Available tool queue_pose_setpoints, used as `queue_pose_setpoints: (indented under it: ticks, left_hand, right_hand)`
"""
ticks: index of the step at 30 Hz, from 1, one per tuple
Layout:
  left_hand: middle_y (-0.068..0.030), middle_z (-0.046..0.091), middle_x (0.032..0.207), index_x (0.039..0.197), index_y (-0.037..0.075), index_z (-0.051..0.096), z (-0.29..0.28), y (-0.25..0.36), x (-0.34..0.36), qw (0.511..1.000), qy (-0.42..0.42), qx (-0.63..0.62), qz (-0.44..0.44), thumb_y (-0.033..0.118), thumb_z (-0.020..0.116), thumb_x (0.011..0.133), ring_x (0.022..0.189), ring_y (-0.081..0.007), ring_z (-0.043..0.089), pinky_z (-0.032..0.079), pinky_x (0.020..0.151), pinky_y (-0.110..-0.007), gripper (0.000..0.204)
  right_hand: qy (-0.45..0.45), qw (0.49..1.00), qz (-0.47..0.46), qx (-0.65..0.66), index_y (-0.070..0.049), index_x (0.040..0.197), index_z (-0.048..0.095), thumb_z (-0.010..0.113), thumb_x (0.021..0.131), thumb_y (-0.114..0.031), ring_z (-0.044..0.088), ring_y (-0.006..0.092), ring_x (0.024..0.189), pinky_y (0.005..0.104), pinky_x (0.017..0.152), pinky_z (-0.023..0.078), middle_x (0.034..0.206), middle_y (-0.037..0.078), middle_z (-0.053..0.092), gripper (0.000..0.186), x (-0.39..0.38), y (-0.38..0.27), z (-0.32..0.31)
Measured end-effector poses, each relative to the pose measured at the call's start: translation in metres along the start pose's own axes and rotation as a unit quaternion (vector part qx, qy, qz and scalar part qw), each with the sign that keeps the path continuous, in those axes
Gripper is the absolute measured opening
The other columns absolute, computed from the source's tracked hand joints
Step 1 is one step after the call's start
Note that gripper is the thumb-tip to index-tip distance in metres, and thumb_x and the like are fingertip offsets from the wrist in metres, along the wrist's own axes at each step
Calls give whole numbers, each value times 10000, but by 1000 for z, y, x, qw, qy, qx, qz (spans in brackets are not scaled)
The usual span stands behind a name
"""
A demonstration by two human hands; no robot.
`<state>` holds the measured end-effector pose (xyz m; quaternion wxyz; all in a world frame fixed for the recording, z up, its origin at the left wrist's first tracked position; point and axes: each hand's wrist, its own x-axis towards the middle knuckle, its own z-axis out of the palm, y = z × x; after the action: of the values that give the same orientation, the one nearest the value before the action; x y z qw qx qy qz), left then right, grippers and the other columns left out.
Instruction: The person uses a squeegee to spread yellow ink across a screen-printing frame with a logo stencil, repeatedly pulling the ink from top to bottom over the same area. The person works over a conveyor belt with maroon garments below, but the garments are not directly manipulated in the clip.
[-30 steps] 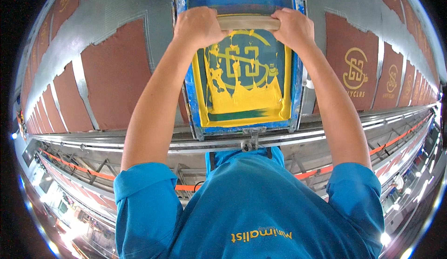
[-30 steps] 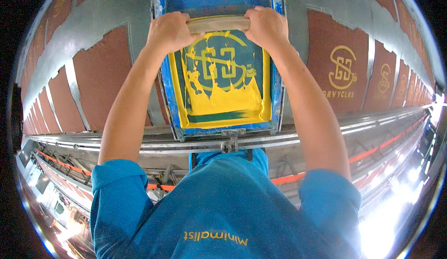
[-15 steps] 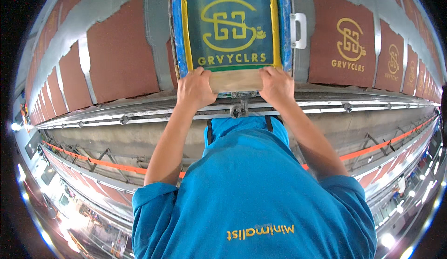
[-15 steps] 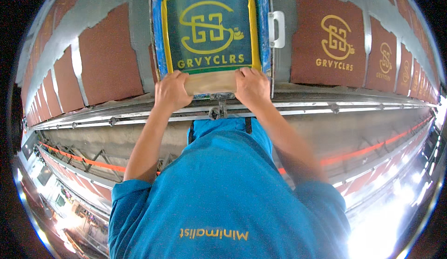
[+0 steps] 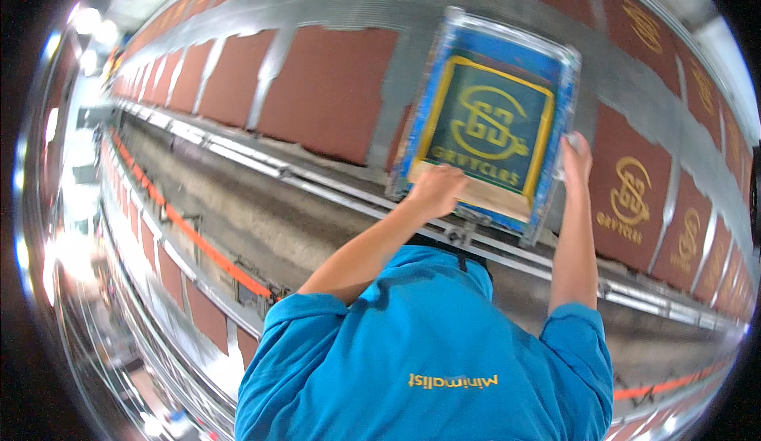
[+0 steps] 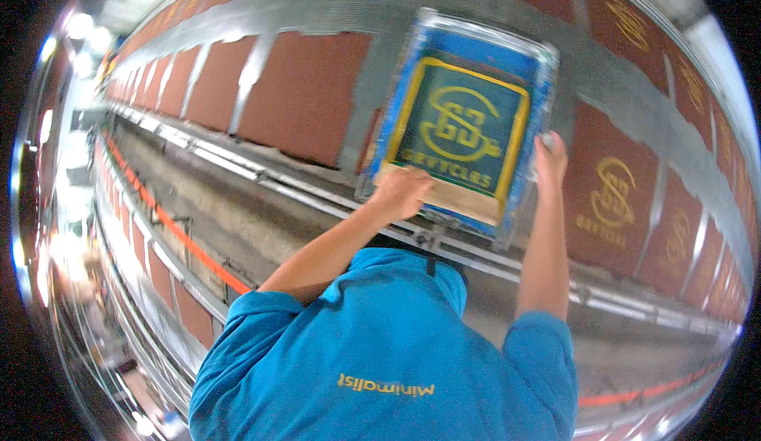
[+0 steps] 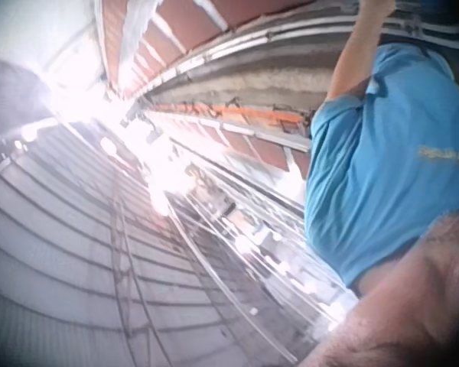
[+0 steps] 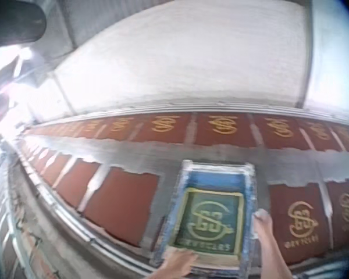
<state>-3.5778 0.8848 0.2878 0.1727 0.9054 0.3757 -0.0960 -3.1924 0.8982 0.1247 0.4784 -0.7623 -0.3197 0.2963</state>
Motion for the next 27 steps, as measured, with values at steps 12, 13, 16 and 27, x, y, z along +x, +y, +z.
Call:
queue_pose_setpoints:
  ticks: [12,13,16,27]
  left_hand:
    - [-63,699,1078,1061,134,727,-64,-167,-74,994,98,25,32,426,796,847,1052,-289,701,590,861,-440,369]
    - [-57,706,1089,1060,137,732,-79,-195,-78,997,62,35,16,499,755,888,1086,-286,701,590,876,-443,401]
    - [-66,718,1094,1071,130,741,-119,-277,-96,998,-26,48,-6,623,703,920,1111,-292,709,590,905,-447,518]
    - [-110,774,1077,1102,64,783,-165,-424,-111,979,-204,-7,7,707,769,819,1050,-350,746,593,908,-488,703]
  right_hand:
    - [94,993,-50,57,3,1229,748,751,967,-259,696,306,1145,420,1036,513,1246,175,741,370,-67,-168,135]
    - [93,993,-43,60,-4,1225,750,752,967,-254,695,296,1135,416,1026,517,1238,175,741,359,-80,-179,165]
    - [104,994,-16,4,-17,1231,746,744,978,-242,691,263,1111,398,999,524,1209,164,741,339,-118,-211,261]
    - [93,995,26,-3,-49,1247,719,764,955,-276,721,218,928,370,866,563,1054,123,761,373,-169,-271,395]
